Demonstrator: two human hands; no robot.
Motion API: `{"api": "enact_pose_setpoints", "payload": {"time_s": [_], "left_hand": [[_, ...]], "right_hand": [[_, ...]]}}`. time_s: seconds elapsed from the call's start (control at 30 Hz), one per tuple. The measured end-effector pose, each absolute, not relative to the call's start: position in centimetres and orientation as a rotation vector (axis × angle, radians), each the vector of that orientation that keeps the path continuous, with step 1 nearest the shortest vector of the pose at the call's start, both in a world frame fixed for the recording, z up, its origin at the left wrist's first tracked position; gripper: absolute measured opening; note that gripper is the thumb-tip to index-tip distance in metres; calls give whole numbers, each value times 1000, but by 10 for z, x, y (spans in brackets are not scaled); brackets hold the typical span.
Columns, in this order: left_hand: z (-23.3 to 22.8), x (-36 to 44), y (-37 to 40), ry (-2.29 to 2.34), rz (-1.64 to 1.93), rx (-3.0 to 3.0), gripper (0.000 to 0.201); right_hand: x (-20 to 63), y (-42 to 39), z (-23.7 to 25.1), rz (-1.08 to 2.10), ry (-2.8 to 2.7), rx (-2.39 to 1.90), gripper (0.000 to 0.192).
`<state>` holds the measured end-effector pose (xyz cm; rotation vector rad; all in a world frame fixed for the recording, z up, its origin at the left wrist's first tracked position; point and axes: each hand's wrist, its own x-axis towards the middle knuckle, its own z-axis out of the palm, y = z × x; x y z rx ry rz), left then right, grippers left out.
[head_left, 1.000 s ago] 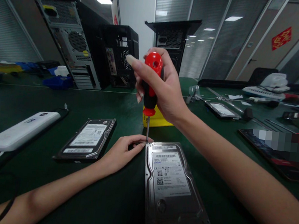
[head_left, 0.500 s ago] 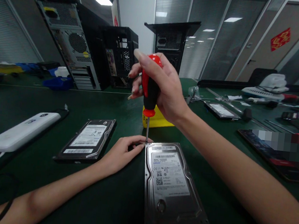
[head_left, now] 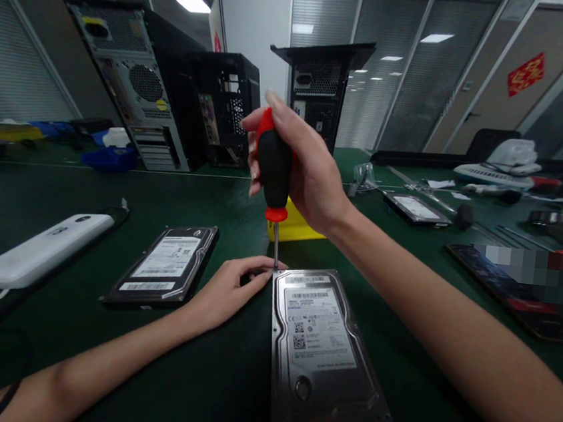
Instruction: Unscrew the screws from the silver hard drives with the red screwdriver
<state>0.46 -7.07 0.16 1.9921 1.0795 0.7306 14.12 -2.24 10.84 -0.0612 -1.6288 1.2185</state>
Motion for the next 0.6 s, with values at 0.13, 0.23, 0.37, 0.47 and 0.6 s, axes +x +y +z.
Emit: {"api": "enact_pose_setpoints", "payload": {"time_s": [0.13,0.23,0.37,0.47,0.6], "left_hand": [[1,5,-70,1078,734,1994,28],[2,4,-71,1085,725,1990,28],[4,5,-72,1104,724,1985,27],[5,6,-71,1100,736,1986,27],[4,7,-71,1103,748,1986,27]], "right_hand": [[138,-20,106,1262,-1535,-13,33],[138,-21,104,1244,-1498,7,33],[138,-23,103,1190,-1496,-36,32],[136,-25,101,1153,-1473,-24,36],[132,-27,102,1092,-1455,-26,29]]}}
